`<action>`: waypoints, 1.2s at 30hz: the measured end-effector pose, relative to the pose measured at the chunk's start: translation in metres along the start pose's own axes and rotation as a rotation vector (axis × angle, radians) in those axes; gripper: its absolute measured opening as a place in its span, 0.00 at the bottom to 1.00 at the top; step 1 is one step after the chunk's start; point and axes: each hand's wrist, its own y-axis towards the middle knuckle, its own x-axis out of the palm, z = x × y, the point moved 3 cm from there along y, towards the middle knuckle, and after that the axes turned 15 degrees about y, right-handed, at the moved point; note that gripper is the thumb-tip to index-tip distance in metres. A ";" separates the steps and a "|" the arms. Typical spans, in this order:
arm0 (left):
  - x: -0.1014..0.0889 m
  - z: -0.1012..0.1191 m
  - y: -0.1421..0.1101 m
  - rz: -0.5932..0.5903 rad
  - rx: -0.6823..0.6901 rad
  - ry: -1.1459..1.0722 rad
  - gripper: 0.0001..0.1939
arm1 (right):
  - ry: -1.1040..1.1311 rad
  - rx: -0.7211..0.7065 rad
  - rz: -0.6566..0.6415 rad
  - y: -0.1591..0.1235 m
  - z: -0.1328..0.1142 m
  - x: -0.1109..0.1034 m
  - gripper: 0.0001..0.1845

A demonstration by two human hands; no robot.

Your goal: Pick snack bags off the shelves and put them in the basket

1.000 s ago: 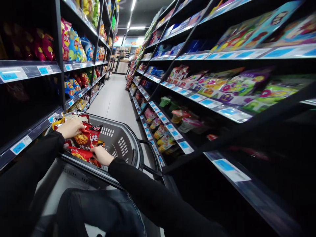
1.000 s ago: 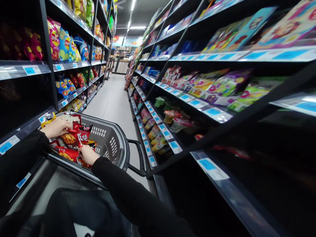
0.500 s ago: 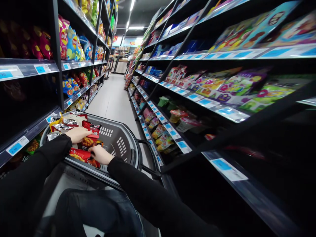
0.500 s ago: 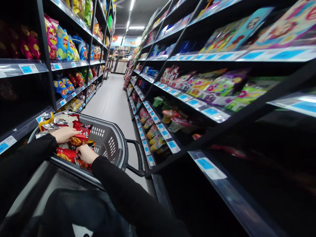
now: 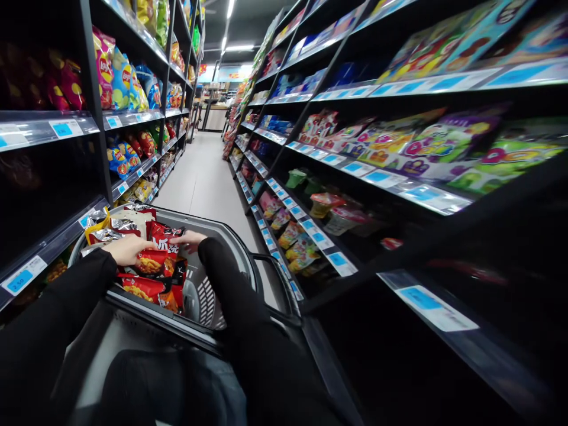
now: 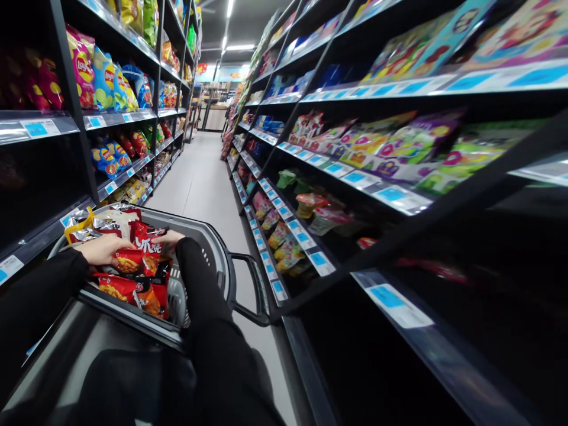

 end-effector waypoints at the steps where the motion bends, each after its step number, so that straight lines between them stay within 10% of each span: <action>1: -0.001 0.002 0.000 -0.013 -0.013 0.006 0.31 | 0.041 -0.029 0.020 0.006 0.006 0.013 0.13; 4: -0.002 0.005 0.003 -0.041 -0.053 0.029 0.31 | 0.136 -0.132 0.141 0.018 0.012 0.034 0.12; 13: 0.008 0.019 0.025 -0.137 -0.040 0.073 0.25 | 0.253 -0.369 0.552 0.012 0.005 0.005 0.34; 22: 0.011 0.026 0.033 -0.163 -0.066 0.134 0.12 | 0.377 -0.378 0.544 0.029 0.030 0.047 0.26; 36: -0.003 0.049 -0.113 0.344 -0.285 -0.168 0.14 | 0.265 -0.265 0.589 0.037 0.021 0.078 0.28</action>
